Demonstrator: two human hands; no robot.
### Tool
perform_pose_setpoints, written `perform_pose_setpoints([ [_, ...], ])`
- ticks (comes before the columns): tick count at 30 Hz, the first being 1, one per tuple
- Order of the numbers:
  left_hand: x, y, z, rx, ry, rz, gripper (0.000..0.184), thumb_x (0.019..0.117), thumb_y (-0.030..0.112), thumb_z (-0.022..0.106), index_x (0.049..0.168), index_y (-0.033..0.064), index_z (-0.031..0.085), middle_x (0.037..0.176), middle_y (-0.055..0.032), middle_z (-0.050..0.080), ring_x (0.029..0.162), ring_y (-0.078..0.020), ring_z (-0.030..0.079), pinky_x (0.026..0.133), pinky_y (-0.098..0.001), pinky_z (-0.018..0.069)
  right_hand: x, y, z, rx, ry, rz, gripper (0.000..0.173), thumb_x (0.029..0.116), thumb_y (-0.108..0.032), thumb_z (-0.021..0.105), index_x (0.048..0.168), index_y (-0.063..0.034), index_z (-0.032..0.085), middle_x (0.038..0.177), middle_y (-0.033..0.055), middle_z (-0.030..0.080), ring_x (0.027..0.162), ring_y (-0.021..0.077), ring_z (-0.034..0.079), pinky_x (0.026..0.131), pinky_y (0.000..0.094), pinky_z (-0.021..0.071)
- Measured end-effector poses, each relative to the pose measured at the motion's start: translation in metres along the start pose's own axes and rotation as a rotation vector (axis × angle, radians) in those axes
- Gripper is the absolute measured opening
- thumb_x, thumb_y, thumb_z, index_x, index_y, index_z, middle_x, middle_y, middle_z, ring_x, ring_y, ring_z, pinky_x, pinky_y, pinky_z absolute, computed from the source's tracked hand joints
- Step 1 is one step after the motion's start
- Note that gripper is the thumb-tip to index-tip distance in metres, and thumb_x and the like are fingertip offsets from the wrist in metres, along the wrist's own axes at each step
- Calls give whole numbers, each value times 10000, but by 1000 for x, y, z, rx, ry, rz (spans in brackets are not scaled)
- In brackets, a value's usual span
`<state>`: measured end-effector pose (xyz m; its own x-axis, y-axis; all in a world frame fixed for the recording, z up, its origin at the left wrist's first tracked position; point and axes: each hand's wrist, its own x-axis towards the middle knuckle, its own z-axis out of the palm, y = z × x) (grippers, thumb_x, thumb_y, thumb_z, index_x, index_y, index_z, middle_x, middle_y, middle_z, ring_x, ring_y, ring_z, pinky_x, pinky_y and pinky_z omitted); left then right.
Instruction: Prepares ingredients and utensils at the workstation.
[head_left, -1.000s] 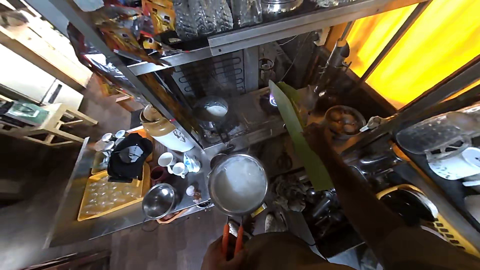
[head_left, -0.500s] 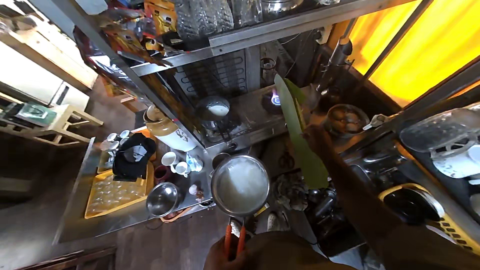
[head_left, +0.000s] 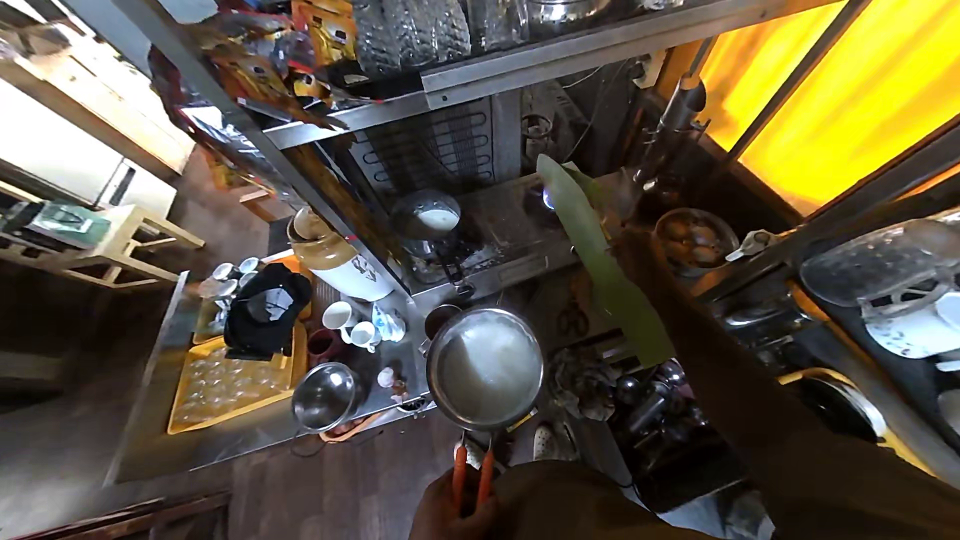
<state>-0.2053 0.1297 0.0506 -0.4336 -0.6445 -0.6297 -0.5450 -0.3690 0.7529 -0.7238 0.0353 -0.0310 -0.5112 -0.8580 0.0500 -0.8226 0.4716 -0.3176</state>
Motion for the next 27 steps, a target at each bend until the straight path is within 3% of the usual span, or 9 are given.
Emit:
perform_pose_setpoints([
  [10,-2,-6,-4,55,9,31,280,846,216,796,1025,32,684,746,-43,700,621,-162,668,591,-365,591,-22,5,-7,29,-3,-31,168,996,-164,646,1067,-41,736,1054,201,707,983,409,688,854,635,558],
  [14,-3,-6,-4,46,7,0,277,846,218,799,1021,36,683,732,-44,696,602,-159,660,568,-357,580,-38,3,-9,9,29,-4,177,1005,-164,629,1088,-55,740,1109,203,699,1050,410,673,902,617,548],
  [19,-5,-10,-2,33,1,5,267,847,199,800,1022,35,680,738,-44,697,600,-156,657,565,-350,577,-46,2,-12,-6,30,-8,149,988,-147,644,1045,-80,765,1088,184,709,1043,396,682,884,609,565],
  [27,-6,-17,1,44,-18,4,258,855,194,790,1027,38,679,741,-48,701,604,-160,661,571,-352,578,-60,6,-14,-68,13,62,236,1022,-227,621,1136,-45,720,1186,215,672,1119,421,652,935,606,541],
])
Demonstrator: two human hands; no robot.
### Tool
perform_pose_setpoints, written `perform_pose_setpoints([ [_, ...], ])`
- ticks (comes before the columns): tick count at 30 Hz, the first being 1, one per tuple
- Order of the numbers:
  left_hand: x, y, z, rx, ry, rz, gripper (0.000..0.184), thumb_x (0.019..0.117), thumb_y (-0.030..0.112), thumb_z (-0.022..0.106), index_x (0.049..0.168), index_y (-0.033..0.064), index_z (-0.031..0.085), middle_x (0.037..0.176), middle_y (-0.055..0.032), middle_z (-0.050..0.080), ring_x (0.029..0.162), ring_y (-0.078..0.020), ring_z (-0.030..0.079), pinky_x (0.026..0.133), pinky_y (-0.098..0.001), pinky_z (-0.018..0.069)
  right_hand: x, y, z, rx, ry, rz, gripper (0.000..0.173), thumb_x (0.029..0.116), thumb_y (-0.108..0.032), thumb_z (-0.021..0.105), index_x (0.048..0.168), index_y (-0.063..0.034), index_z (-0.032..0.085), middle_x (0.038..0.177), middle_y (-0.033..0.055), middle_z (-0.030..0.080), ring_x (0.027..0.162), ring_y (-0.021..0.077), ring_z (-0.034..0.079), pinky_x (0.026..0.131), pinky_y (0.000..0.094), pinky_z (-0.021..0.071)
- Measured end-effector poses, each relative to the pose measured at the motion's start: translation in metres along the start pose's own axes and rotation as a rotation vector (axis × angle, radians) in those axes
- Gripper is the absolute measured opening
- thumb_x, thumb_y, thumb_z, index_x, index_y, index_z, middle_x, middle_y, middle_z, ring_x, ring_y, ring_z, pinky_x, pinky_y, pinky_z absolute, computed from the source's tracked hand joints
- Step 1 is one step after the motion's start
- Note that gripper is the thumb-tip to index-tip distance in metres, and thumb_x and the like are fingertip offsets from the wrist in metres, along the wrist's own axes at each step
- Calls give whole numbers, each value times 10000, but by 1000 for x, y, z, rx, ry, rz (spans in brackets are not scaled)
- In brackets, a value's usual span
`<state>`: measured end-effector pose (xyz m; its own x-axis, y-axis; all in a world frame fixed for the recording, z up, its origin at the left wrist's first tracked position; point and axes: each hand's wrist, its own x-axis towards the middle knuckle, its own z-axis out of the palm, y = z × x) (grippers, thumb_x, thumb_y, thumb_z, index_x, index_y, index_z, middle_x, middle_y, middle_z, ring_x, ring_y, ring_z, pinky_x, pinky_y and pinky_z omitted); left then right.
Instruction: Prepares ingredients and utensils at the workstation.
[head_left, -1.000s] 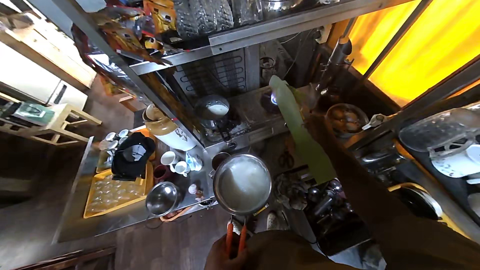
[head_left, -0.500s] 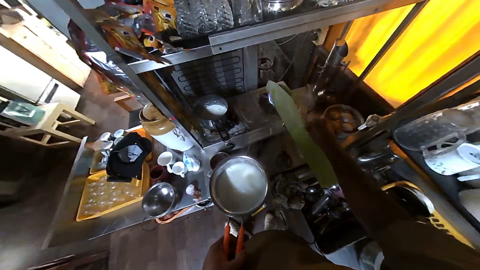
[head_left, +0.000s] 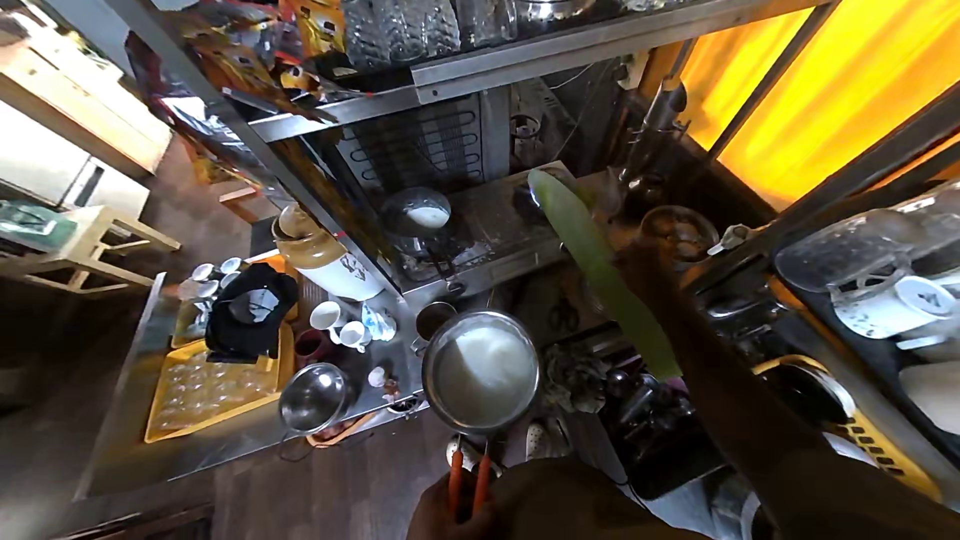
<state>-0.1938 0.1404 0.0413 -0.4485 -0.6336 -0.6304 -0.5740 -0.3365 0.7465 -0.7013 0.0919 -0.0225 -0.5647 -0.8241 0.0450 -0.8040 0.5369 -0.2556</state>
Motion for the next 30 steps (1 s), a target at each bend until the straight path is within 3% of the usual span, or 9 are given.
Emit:
perform_pose_setpoints([
  [17,-8,-1,6,-45,17,-3,281,845,195,796,1038,31,675,733,-62,695,594,-179,659,560,-366,578,-12,0,-9,-12,-25,14,211,1008,-226,636,1081,-61,743,1135,195,691,1078,414,665,885,624,552],
  [24,-8,3,4,-62,6,8,261,849,179,798,1025,34,670,721,-55,691,579,-165,651,544,-342,569,-17,-1,-12,-17,-22,9,233,1029,-227,606,1123,-59,736,1176,203,683,1126,410,652,934,611,540],
  [30,-9,9,4,-67,11,-1,257,847,168,798,1018,28,668,723,-58,694,583,-164,656,544,-337,572,-18,2,-13,28,-4,22,213,1013,-217,632,1108,-56,736,1153,206,686,1076,415,669,884,627,555],
])
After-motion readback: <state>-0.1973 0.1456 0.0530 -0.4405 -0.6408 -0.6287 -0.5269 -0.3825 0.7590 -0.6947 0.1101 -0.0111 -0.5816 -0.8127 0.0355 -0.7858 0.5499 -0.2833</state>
